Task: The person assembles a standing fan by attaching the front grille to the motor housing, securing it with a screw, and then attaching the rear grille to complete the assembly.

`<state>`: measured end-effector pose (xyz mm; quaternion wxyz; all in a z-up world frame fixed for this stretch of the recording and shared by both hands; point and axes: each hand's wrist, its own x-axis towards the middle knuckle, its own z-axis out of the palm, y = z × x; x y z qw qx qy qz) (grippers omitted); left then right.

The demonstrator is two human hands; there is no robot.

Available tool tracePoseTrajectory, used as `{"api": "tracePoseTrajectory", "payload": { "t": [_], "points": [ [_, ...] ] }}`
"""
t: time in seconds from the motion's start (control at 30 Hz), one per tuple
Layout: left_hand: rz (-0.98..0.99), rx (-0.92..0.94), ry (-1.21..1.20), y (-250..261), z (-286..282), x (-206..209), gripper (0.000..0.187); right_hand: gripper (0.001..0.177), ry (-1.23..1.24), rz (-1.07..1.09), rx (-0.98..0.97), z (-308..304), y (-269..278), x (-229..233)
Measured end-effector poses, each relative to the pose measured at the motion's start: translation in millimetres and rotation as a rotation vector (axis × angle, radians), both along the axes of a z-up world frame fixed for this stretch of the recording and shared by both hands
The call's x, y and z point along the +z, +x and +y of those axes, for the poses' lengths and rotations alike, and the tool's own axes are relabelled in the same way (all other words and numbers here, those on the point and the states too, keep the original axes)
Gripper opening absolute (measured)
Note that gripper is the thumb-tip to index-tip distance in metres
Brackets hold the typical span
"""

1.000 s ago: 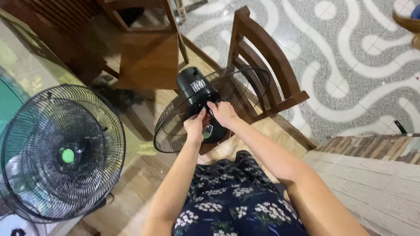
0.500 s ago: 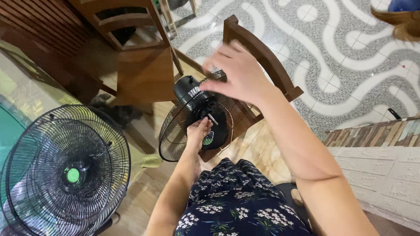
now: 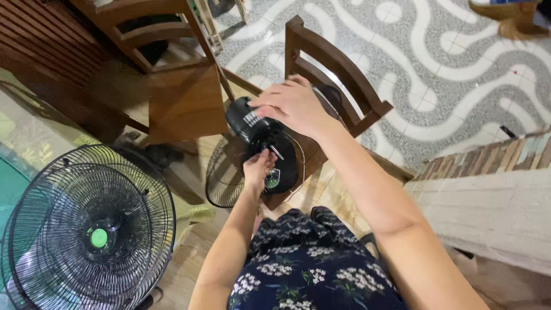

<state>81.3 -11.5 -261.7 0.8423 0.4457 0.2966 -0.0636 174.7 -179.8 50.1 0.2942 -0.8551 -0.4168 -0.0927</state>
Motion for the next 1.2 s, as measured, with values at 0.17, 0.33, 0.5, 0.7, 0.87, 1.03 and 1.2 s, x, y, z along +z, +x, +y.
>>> {"api": "tracePoseTrajectory", "payload": {
  "t": [0.17,0.33,0.5,0.7,0.87,1.03,1.2],
  "points": [
    [-0.017,-0.028,0.035,-7.2,6.7,3.1,0.022,0.029,-0.013,-0.016,-0.030,6.0,-3.3,-1.3],
    [-0.091,-0.229,0.250,-21.3,21.5,-3.7,0.033,0.039,0.076,-0.075,-0.083,-9.6,-14.2,-0.3],
    [-0.285,-0.473,0.264,-61.3,28.5,19.3,0.045,0.056,0.286,-0.120,-0.034,12.1,-60.4,15.3],
    [-0.351,-0.761,0.333,-138.5,59.2,123.1,0.066,0.047,0.365,-0.178,0.218,71.7,-130.2,25.2],
    [-0.407,-0.632,0.327,-201.5,123.0,164.1,0.061,0.043,0.344,-0.062,0.310,130.2,-189.2,21.2],
    [-0.425,-0.390,0.403,-274.3,206.2,168.5,0.044,0.045,0.302,0.155,0.252,195.6,-258.8,4.4],
    [-0.236,-0.023,0.666,-382.3,336.7,145.4,0.030,0.060,0.204,0.315,0.083,267.7,-332.2,-79.3]
  ]
}}
